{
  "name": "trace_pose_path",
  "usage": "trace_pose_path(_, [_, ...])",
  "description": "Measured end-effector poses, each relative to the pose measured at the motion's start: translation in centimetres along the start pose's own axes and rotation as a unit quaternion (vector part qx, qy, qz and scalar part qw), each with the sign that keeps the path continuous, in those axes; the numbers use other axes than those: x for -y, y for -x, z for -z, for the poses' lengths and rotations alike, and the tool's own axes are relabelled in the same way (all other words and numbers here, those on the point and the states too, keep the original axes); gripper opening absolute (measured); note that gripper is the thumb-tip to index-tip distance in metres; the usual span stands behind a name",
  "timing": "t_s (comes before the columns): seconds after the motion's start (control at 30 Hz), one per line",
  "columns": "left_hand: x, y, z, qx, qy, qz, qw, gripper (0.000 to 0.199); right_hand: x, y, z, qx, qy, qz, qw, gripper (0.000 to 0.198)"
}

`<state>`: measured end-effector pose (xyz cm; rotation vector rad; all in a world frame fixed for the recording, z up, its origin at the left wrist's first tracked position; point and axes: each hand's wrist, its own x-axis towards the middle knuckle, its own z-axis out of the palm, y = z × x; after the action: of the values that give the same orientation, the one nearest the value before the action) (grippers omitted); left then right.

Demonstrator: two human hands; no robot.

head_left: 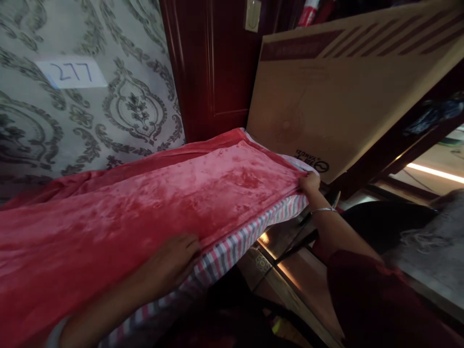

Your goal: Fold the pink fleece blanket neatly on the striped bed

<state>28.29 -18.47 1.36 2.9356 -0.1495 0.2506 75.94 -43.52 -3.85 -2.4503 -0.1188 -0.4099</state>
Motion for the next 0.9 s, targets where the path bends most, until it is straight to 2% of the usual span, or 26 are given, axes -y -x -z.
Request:
trace_pose_path(0.07, [0.8, -1.3, 0.9, -0.006, 0.033, 0.008, 0.999, 0.027, 1.1, 0.2, 0.4, -0.013, 0.014, -0.028, 0.999, 0.045])
trace_pose_path(0.13, [2.2, -3.0, 1.5, -0.035, 0.028, 0.009, 0.999, 0.033, 3.1, 0.8, 0.6, -0.025, 0.03, -0.005, 0.999, 0.048])
trace_pose_path(0.17, [3.0, -4.0, 1.7, -0.049, 0.015, 0.011, 0.999, 0.036, 4.5, 1.2, 0.6, -0.026, 0.037, 0.034, 0.998, 0.051])
trace_pose_path(0.23, [4.4, -6.3, 1.7, -0.055, -0.012, 0.022, 0.998, 0.042, 7.4, 2.3, 0.2, -0.007, 0.039, 0.157, 0.987, 0.056])
trace_pose_path(0.3, [5.4, -8.5, 1.4, -0.032, -0.033, 0.035, 0.998, 0.05, 10.2, 3.7, -0.9, 0.038, 0.028, 0.281, 0.959, 0.06])
trace_pose_path(0.33, [5.6, -9.4, 1.0, -0.015, -0.042, 0.042, 0.998, 0.054, 11.2, 4.4, -1.5, 0.068, 0.028, 0.326, 0.943, 0.061])
trace_pose_path(0.4, [5.9, -10.6, -0.1, 0.023, -0.059, 0.048, 0.997, 0.061, 12.3, 5.7, -3.0, 0.135, 0.057, 0.366, 0.919, 0.061])
trace_pose_path(0.47, [6.0, -10.9, -1.6, 0.038, -0.071, 0.052, 0.995, 0.063, 12.1, 6.7, -4.4, 0.191, 0.107, 0.351, 0.91, 0.058])
trace_pose_path(0.57, [6.4, -10.4, -3.6, 0.034, -0.07, 0.057, 0.995, 0.063, 11.1, 7.1, -5.5, 0.227, 0.156, 0.311, 0.91, 0.058])
trace_pose_path(0.67, [6.8, -9.9, -4.4, 0.035, -0.054, 0.056, 0.996, 0.065, 11.4, 5.8, -5.5, 0.257, 0.145, 0.29, 0.91, 0.059])
trace_pose_path(0.73, [6.9, -9.8, -4.3, 0.034, -0.044, 0.052, 0.997, 0.065, 12.7, 4.0, -5.4, 0.278, 0.124, 0.272, 0.913, 0.05])
trace_pose_path(0.8, [6.9, -9.9, -4.0, 0.037, -0.036, 0.052, 0.997, 0.065, 14.4, 1.9, -5.6, 0.272, 0.111, 0.249, 0.923, 0.039])
trace_pose_path(0.9, [7.0, -10.0, -3.7, 0.038, -0.026, 0.049, 0.998, 0.067, 17.1, -1.2, -6.6, 0.225, 0.102, 0.211, 0.946, 0.044])
